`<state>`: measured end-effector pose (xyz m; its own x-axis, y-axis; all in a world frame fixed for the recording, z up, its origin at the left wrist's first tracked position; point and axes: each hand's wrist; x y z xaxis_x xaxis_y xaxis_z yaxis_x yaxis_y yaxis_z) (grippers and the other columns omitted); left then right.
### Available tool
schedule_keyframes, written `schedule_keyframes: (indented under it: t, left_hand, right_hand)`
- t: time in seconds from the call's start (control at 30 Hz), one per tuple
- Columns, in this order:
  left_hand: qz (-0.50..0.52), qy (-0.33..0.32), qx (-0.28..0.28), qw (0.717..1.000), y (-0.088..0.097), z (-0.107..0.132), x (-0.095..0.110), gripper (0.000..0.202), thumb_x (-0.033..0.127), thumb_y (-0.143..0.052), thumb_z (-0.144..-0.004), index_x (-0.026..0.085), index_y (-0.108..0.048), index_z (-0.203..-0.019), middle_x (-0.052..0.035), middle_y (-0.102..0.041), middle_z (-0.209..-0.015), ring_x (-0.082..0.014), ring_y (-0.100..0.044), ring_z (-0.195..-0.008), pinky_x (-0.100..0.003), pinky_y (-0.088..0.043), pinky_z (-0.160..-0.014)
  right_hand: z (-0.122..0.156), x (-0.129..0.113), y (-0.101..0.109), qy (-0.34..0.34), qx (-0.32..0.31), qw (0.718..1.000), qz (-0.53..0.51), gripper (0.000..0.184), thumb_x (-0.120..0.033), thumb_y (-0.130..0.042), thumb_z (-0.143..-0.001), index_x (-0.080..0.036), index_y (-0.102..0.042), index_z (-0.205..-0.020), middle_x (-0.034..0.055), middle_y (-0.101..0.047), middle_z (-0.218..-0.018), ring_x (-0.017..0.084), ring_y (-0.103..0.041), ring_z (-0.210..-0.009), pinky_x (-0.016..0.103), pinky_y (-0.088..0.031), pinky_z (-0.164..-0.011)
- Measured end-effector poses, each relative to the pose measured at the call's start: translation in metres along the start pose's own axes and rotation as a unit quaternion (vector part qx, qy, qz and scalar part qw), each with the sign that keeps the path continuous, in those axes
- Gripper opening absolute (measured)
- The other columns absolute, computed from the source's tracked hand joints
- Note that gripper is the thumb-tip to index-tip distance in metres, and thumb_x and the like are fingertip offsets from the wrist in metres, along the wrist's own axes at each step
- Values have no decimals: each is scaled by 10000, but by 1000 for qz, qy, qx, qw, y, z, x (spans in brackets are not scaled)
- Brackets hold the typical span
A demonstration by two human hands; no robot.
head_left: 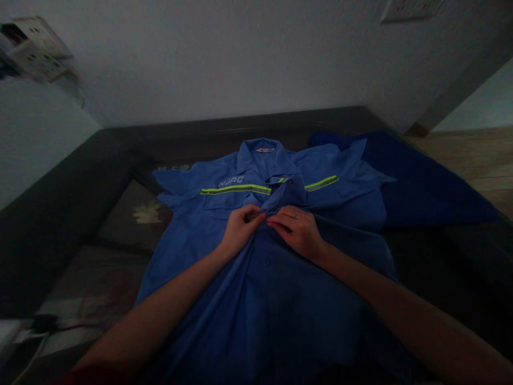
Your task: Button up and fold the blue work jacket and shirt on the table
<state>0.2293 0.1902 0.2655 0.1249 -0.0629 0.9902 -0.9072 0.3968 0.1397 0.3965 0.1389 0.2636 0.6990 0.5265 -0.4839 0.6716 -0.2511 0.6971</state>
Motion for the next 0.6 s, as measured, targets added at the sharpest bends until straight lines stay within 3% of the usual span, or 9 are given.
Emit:
schedule_keyframes:
  t: [0.17,0.4,0.47,0.6]
  left_hand:
    - [-9,-15,17,1000,-1,2,1,190,343,-675,-738,154,-676,-756,-16,-693,-730,-153,-628,-677,-256,-501,-648]
    - [-47,-60,49,996,-3,7,4,174,324,-659,-763,154,-653,-723,-5,-641,-681,-131,-576,-628,-232,-458,-601]
    - [-53,-59,38,996,-3,7,3,184,330,-650,-770,152,-639,-724,-2,-622,-676,-123,-557,-605,-225,-439,-576]
    - [-116,-101,19,988,-2,6,1,152,298,-630,-789,158,-622,-732,2,-601,-671,-112,-521,-569,-224,-407,-542]
  right_hand:
    - [-1,-2,0,-4,0,1000,11,173,-263,-535,-903,-199,-692,-867,45,-673,-812,161,-599,-776,283,-468,-732]
    - [-5,-10,-3,-79,46,995,-38,87,-189,-581,-857,-191,-619,-780,21,-627,-755,141,-593,-698,250,-458,-653]
    - [-5,-10,-2,-88,58,994,-37,51,-179,-604,-837,-190,-618,-885,19,-629,-775,140,-597,-689,243,-461,-635]
    - [-5,-8,-1,-57,-13,998,27,373,-158,-553,-872,-234,-527,-1236,40,-675,-974,168,-642,-818,265,-481,-700]
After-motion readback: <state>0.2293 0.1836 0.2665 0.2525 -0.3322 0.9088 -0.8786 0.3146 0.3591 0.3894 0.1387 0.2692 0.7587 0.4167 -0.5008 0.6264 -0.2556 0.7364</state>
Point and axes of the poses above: each hand's wrist, its own z-axis away from the middle knuckle, its own y-axis out of the back of the hand, x = y × z
